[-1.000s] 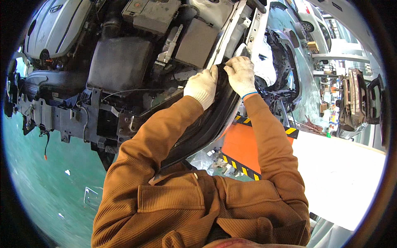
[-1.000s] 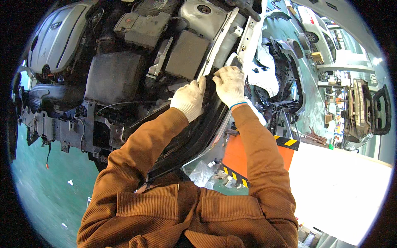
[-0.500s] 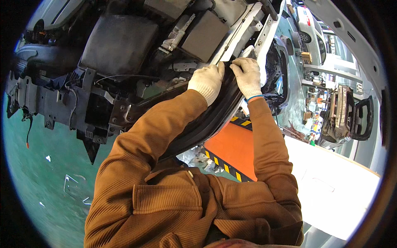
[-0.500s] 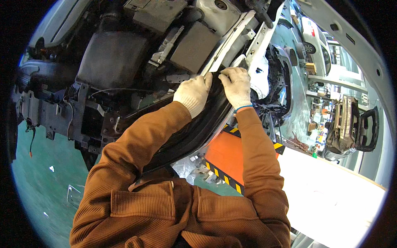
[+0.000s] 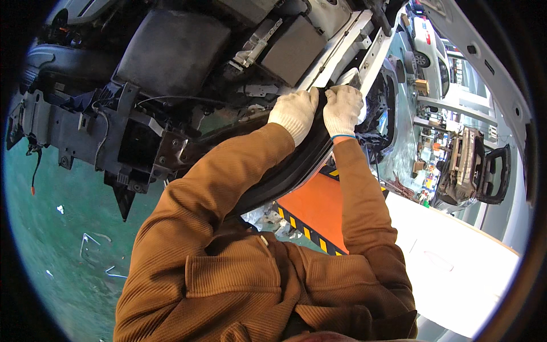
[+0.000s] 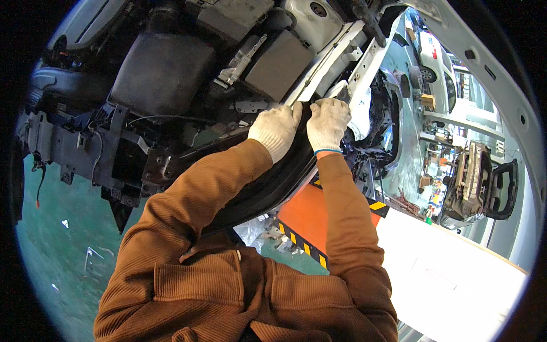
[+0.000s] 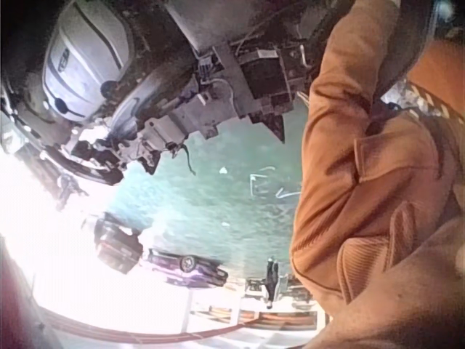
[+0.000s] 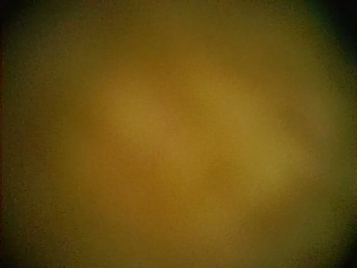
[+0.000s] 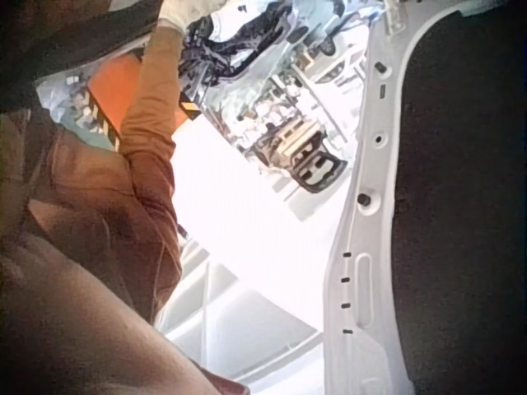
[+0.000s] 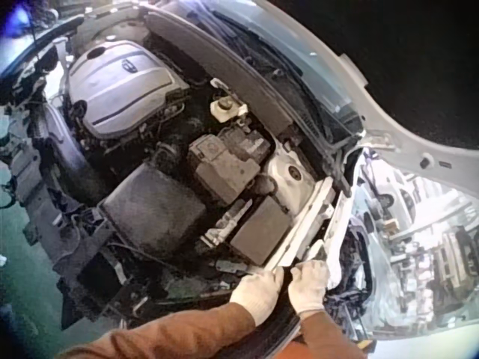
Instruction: The person sorts small fasteners and clips on the floor, then stands to install a plastic cover and fasten components under the front of a car with the hood open. They repeatedly pick fasteners from the floor and attach them to the vehicle's front assembly.
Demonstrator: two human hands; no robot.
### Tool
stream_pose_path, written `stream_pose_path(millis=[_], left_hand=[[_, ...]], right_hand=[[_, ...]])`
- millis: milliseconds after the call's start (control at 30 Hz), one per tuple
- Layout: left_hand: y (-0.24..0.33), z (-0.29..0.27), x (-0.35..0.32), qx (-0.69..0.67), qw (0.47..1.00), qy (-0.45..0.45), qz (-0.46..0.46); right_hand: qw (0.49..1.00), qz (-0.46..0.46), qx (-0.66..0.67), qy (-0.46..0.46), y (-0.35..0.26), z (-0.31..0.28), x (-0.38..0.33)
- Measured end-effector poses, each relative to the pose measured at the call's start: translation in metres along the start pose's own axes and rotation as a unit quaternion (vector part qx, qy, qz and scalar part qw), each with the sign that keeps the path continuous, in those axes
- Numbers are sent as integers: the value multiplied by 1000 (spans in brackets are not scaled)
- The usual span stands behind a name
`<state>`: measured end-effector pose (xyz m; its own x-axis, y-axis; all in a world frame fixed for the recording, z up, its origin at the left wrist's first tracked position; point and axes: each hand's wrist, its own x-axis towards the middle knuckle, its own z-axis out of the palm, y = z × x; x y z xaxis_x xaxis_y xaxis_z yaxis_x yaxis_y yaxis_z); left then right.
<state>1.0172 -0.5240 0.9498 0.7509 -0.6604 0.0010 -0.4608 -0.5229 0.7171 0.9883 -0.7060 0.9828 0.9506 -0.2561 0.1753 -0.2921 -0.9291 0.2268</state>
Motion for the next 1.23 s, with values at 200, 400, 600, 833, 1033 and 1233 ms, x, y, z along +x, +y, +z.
stream_pose_path(millis=[200,400,600,833,1033,1233], left_hand=[[3,4,1,11,1000,-20,-7],[9,0,-6,70,997,18,26],[28,1,-6,146,988,-48,-11],[38,23,-9,239,971,-4,0],[14,42,4,268,959,21,94],[-45,50,49,-325,929,43,-171]], right_hand=[[992,40,-121,-21,-13,-1,3],[996,-67,36,46,7,-12,-1],[991,-122,-58,-20,17,-20,1],[950,-83,267,137,54,-24,-32],[829,159,500,195,236,157,-219],[655,463,415,-430,270,453,-492]])
